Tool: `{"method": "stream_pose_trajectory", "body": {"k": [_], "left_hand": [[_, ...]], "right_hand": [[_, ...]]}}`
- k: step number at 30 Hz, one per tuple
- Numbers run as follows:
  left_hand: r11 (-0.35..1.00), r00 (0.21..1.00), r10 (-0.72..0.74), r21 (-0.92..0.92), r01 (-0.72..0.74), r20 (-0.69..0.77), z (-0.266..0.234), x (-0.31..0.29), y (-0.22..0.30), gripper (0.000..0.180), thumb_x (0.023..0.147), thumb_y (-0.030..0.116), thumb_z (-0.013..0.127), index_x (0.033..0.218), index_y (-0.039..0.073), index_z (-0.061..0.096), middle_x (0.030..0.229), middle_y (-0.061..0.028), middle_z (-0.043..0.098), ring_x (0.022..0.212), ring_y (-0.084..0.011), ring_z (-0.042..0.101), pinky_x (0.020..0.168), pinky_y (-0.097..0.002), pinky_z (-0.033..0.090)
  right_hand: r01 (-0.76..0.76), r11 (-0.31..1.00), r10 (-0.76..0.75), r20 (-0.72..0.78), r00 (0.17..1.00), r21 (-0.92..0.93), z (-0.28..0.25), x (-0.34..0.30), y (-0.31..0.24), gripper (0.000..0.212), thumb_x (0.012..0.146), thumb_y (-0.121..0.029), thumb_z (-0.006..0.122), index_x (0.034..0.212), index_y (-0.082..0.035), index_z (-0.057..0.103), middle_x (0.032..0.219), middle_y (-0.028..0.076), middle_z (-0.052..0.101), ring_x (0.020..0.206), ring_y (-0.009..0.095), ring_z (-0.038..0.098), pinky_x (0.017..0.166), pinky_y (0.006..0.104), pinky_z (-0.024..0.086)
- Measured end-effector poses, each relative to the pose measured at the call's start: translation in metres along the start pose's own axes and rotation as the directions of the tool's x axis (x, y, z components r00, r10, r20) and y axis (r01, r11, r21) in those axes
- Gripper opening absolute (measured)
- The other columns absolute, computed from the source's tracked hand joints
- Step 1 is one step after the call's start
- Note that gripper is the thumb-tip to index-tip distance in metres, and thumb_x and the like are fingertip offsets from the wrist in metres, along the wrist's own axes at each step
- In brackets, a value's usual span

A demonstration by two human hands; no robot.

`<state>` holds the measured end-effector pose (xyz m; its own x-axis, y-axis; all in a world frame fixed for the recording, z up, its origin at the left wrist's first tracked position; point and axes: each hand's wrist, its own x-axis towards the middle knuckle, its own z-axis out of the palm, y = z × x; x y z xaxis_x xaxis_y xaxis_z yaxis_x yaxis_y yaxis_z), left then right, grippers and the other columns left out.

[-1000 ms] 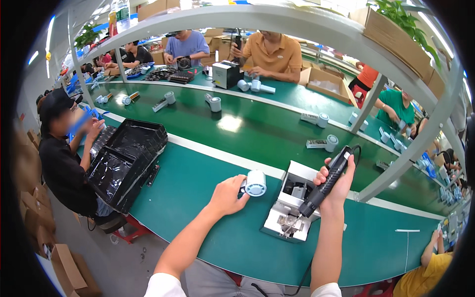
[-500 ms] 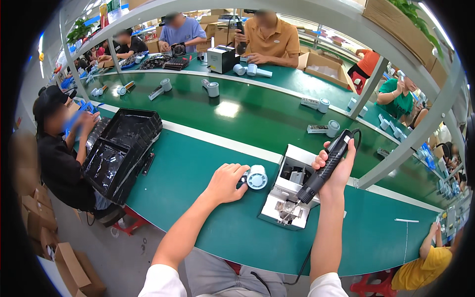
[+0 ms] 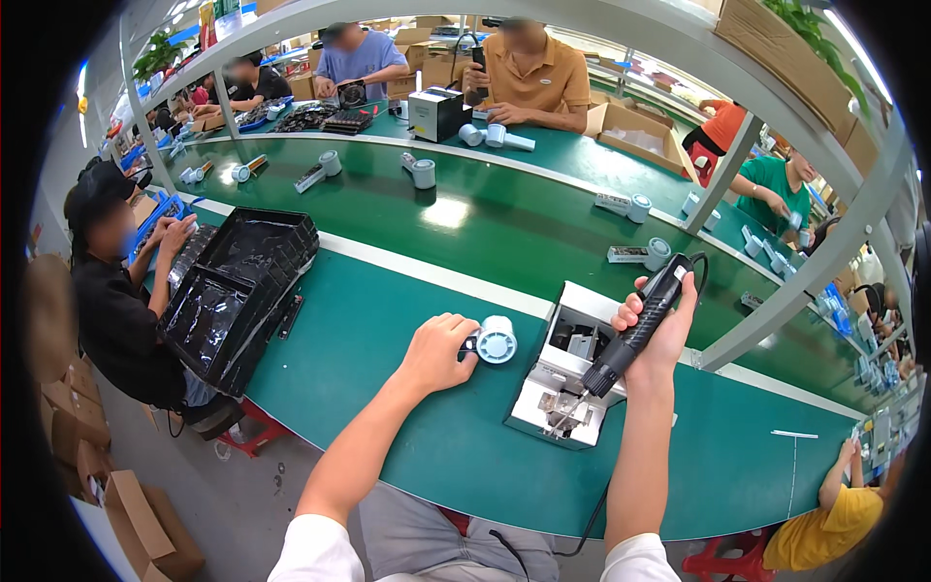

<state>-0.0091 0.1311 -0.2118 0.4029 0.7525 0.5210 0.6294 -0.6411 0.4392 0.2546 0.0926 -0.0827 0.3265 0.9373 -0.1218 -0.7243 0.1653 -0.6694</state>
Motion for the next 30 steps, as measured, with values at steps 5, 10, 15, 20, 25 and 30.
{"method": "stream_pose_trajectory", "body": {"k": [5, 10, 15, 20, 25, 30], "left_hand": [[1.000, 1.000, -0.014, -0.008, 0.014, 0.005, 0.0007, -0.0014, -0.0025, 0.030, 0.068, 0.006, 0.071, 0.098, 0.006, 0.065, 0.088, -0.0113, 0.065, 0.082, -0.0308, 0.063, 0.073, -0.0398, 0.052], [0.998, 0.998, -0.053, -0.035, 0.054, 0.018, -0.0004, -0.0008, 0.0006, 0.030, 0.069, 0.007, 0.073, 0.097, 0.006, 0.064, 0.088, -0.0111, 0.065, 0.082, -0.0311, 0.064, 0.070, -0.0395, 0.053], [0.997, 0.998, -0.066, -0.035, 0.067, 0.026, -0.0008, -0.0013, 0.0011, 0.030, 0.069, 0.008, 0.074, 0.097, 0.006, 0.064, 0.088, -0.0109, 0.064, 0.082, -0.0314, 0.065, 0.070, -0.0397, 0.053], [0.995, 0.994, -0.092, -0.027, 0.094, 0.062, -0.0035, -0.0005, 0.0048, 0.032, 0.069, 0.009, 0.075, 0.099, 0.007, 0.064, 0.090, -0.0106, 0.064, 0.082, -0.0311, 0.065, 0.070, -0.0396, 0.053], [0.997, 0.997, -0.061, -0.041, 0.063, 0.044, -0.0017, -0.0016, 0.0004, 0.030, 0.070, 0.009, 0.074, 0.099, 0.006, 0.064, 0.088, -0.0111, 0.064, 0.083, -0.0310, 0.065, 0.070, -0.0401, 0.053], [0.995, 0.997, -0.036, -0.094, 0.043, 0.075, 0.0001, -0.0023, 0.0022, 0.029, 0.072, 0.009, 0.072, 0.099, 0.004, 0.065, 0.088, -0.0116, 0.066, 0.083, -0.0306, 0.065, 0.072, -0.0404, 0.053]], "right_hand": [[0.004, 1.000, -0.004, -0.003, 1.000, -0.006, 0.0016, -0.0005, 0.0014, 0.059, 0.093, -0.063, 0.049, 0.093, -0.004, 0.055, 0.060, 0.002, 0.047, 0.049, 0.012, 0.045, 0.046, 0.0267, 0.039], [-0.013, 1.000, 0.014, 0.016, 1.000, -0.012, -0.0032, 0.0030, -0.0005, 0.062, 0.094, -0.066, 0.044, 0.091, -0.005, 0.053, 0.060, 0.005, 0.047, 0.049, 0.015, 0.047, 0.048, 0.0302, 0.041], [-0.020, 1.000, 0.020, 0.019, 1.000, -0.005, -0.0035, 0.0033, -0.0004, 0.061, 0.094, -0.065, 0.043, 0.091, -0.005, 0.053, 0.060, 0.005, 0.047, 0.050, 0.016, 0.046, 0.048, 0.0306, 0.041], [-0.025, 1.000, 0.025, 0.024, 0.999, -0.009, -0.0042, 0.0036, -0.0005, 0.061, 0.094, -0.065, 0.042, 0.091, -0.005, 0.053, 0.060, 0.005, 0.047, 0.050, 0.016, 0.046, 0.048, 0.0309, 0.041], [-0.018, 1.000, 0.018, 0.023, 1.000, -0.010, -0.0022, 0.0029, -0.0004, 0.061, 0.095, -0.065, 0.043, 0.091, -0.005, 0.053, 0.060, 0.005, 0.047, 0.050, 0.016, 0.046, 0.048, 0.0307, 0.041], [-0.017, 1.000, 0.018, 0.033, 0.999, -0.008, -0.0032, 0.0030, -0.0005, 0.061, 0.094, -0.065, 0.043, 0.091, -0.005, 0.053, 0.060, 0.005, 0.047, 0.050, 0.016, 0.046, 0.048, 0.0305, 0.041]]}}
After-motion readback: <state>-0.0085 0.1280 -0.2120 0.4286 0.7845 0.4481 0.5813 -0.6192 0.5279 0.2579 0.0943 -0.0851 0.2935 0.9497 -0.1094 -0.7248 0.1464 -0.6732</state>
